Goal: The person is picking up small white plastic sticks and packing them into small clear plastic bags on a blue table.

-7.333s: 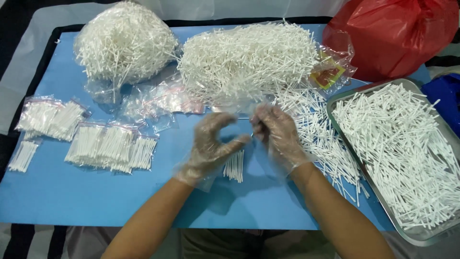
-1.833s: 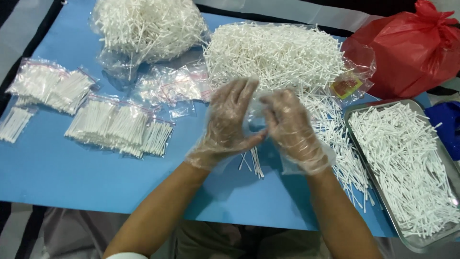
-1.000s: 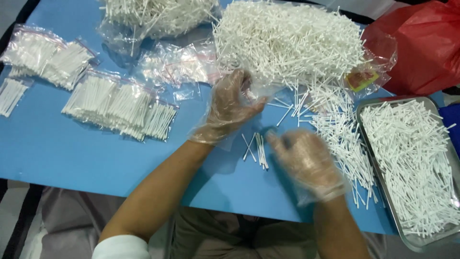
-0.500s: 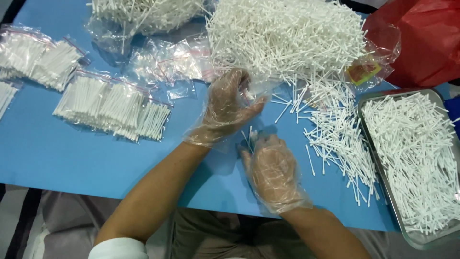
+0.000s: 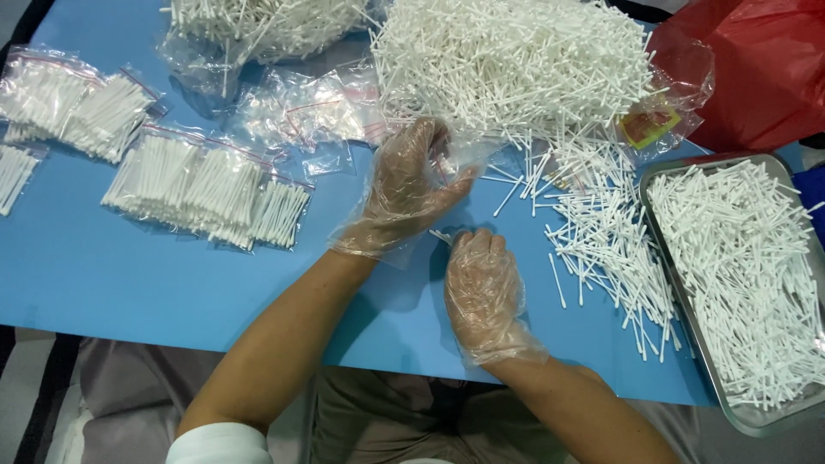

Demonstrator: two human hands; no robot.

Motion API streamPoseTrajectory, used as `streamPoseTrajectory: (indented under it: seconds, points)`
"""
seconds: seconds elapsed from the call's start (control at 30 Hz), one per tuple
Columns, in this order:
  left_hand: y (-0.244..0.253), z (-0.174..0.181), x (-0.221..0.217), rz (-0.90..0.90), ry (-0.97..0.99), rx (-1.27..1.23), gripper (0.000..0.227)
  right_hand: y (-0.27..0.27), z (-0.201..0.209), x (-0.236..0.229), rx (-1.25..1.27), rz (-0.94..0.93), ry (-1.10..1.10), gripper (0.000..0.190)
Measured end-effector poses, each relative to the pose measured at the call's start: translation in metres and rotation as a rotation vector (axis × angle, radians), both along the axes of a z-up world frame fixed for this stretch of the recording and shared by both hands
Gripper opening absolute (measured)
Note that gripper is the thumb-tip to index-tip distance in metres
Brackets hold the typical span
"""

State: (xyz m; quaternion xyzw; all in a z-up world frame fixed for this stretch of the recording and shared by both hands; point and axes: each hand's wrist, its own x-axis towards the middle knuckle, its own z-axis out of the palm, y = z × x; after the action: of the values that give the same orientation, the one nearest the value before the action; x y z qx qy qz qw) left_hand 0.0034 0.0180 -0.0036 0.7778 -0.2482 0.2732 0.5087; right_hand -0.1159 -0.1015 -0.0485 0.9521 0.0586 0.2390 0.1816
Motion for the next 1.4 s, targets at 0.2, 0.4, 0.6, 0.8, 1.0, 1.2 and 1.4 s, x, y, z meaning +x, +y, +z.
streamPoseTrajectory:
  seconds: [0.2, 0.4, 0.6, 0.8, 1.0, 1.2, 1.4]
  points:
    - [0.002, -0.009, 0.005, 0.015, 0.015, 0.014, 0.042, -0.015, 0.015, 0.006, 0.003, 0.13, 0.03, 0.011]
    - [0.005, -0.012, 0.011, -0.027, -0.082, 0.045, 0.038, -0.052, 0.074, 0.01, 0.546, 0.2, 0.345, 0.02]
    - [-0.007, -0.039, 0.021, -0.077, -0.229, 0.105, 0.037, -0.078, 0.085, 0.021, 0.815, 0.02, 0.696, 0.041]
    - [-0.012, -0.039, 0.012, -0.002, -0.336, 0.248, 0.046, -0.049, 0.117, 0.032, 0.745, -0.15, 0.79, 0.05]
    - [-0.013, -0.038, 0.009, -0.008, -0.322, 0.269, 0.049, -0.03, 0.141, 0.031, 0.712, -0.22, 0.841, 0.048]
    - [-0.014, -0.01, -0.011, -0.025, -0.306, 0.28, 0.045, -0.004, 0.166, 0.045, 0.669, -0.289, 0.909, 0.052]
    - [-0.025, -0.052, 0.011, 0.01, -0.257, 0.23, 0.042, 0.008, 0.19, 0.061, 0.636, -0.358, 0.976, 0.062]
